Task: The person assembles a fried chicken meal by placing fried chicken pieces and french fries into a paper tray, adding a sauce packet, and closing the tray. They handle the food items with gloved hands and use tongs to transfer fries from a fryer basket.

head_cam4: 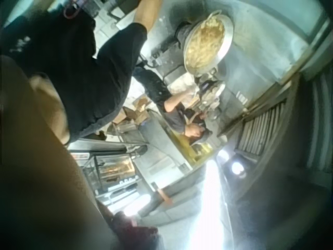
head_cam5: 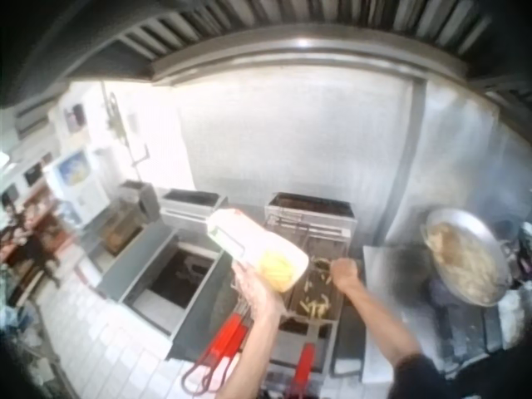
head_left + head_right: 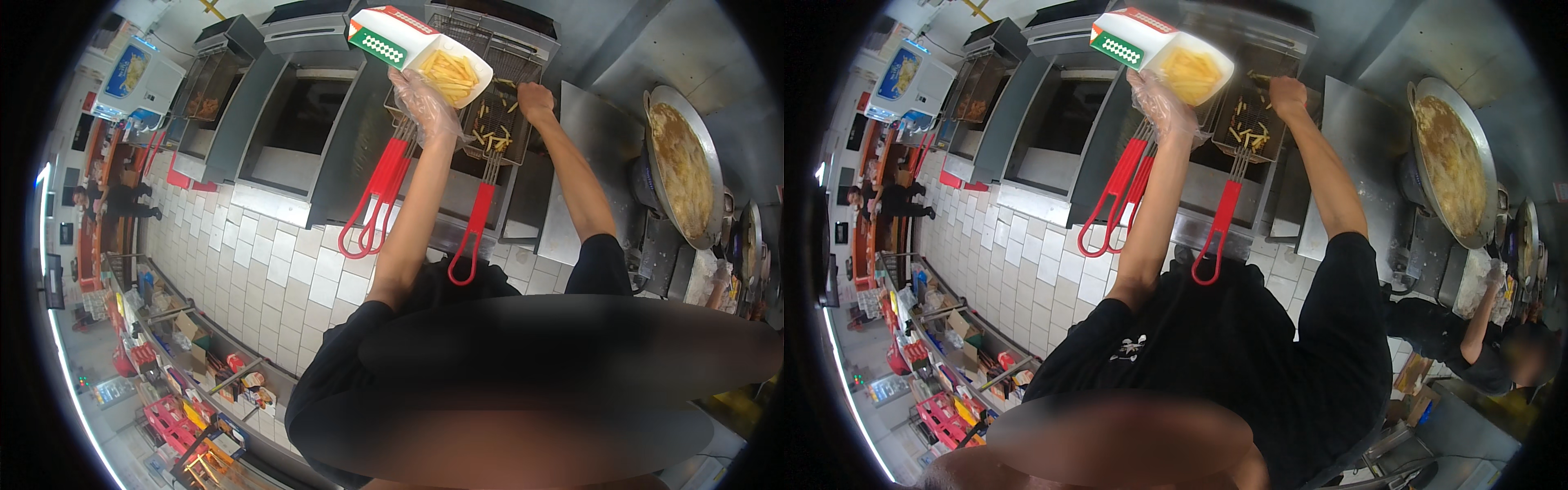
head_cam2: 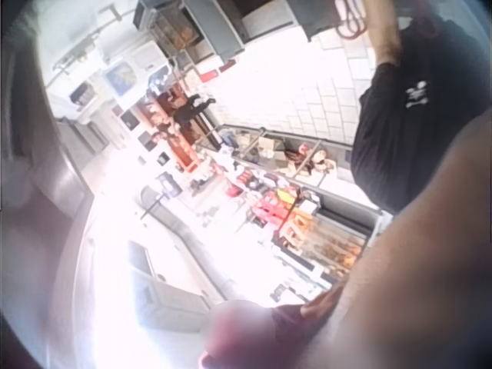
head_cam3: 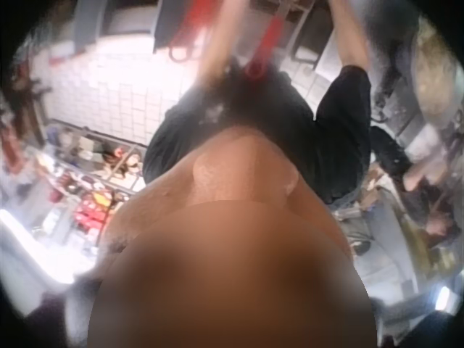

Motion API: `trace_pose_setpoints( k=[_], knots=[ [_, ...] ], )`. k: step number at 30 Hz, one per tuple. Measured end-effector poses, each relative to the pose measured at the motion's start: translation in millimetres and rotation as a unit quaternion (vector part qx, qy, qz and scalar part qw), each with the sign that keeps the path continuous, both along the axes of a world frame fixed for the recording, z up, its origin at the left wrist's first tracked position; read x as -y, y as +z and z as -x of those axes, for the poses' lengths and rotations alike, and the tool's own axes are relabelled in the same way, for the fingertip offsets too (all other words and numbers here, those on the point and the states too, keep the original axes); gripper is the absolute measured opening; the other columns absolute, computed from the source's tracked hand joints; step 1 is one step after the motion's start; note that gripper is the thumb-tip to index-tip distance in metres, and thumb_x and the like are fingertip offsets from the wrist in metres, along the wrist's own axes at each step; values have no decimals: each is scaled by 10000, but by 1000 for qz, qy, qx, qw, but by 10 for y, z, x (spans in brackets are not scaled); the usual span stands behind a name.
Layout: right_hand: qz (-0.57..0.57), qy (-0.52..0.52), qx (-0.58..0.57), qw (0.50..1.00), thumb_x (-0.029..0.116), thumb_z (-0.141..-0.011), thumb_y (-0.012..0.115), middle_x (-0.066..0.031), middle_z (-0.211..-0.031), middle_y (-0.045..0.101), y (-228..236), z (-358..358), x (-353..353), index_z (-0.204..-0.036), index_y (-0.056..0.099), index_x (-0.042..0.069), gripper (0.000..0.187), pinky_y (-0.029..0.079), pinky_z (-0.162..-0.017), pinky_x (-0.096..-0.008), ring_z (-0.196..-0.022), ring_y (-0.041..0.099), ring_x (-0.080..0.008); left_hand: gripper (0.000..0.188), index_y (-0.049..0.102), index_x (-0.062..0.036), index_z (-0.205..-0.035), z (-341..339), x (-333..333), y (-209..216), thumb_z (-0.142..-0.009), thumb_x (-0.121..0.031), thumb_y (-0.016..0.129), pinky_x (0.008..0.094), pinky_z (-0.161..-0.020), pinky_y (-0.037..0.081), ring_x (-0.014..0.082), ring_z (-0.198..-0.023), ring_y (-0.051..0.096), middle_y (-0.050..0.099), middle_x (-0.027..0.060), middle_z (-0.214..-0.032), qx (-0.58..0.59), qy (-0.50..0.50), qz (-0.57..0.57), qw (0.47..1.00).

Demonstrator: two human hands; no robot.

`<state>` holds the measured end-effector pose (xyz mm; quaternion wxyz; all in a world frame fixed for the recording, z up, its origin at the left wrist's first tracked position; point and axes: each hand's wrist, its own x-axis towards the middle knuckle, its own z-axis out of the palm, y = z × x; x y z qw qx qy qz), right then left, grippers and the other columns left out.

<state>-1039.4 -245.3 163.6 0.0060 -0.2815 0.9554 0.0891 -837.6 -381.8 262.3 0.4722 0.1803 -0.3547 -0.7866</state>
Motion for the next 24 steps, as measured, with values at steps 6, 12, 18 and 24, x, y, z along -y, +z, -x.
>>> trace_pose_setpoints(
  k=[6, 12, 18, 24],
  knots=[
    [20, -6, 7, 1000, 110, -931, 614, -174, -1114, 736, 185, -59, -179, -1113, 746, 52, 232, 599, -858, -442, -1052, 712, -363, 434, 310, -87, -1528, 5, -37, 29, -1114, -218, 320, 388, -1042, 463, 242, -1245, 513, 462, 172, -1416, 15, 20, -13, 1000],
    [116, 3, 48, 992, 263, -877, 732, -180, -1055, 737, 1021, 197, -719, -1116, 736, 93, 293, 551, -895, -464, -1026, 709, -350, 410, 375, -47, -1489, 171, -10, -7, -1094, -145, 325, 380, -983, 493, 239, -1137, 583, 543, 181, -1302, 82, 58, 26, 995],
    [278, 51, 205, 937, 294, -911, 747, -59, -906, 712, 2554, -191, -1198, -1134, 734, 51, 330, 484, -548, -277, -607, 565, -132, 414, 373, -24, -1481, 543, -24, -170, -1078, -92, 312, 373, -982, 487, 238, -1126, 591, 553, 178, -1278, 72, 30, 25, 997],
    [211, 158, 73, 962, 313, -897, 753, -120, -950, 702, 2905, -939, -1162, -1131, 719, 40, 361, 501, -656, -364, -718, 635, -228, 419, 353, -37, -1494, 706, -184, -246, -1094, -151, 301, 390, -978, 487, 239, -1116, 569, 533, 169, -1296, 65, -5, -53, 996]
  ],
)
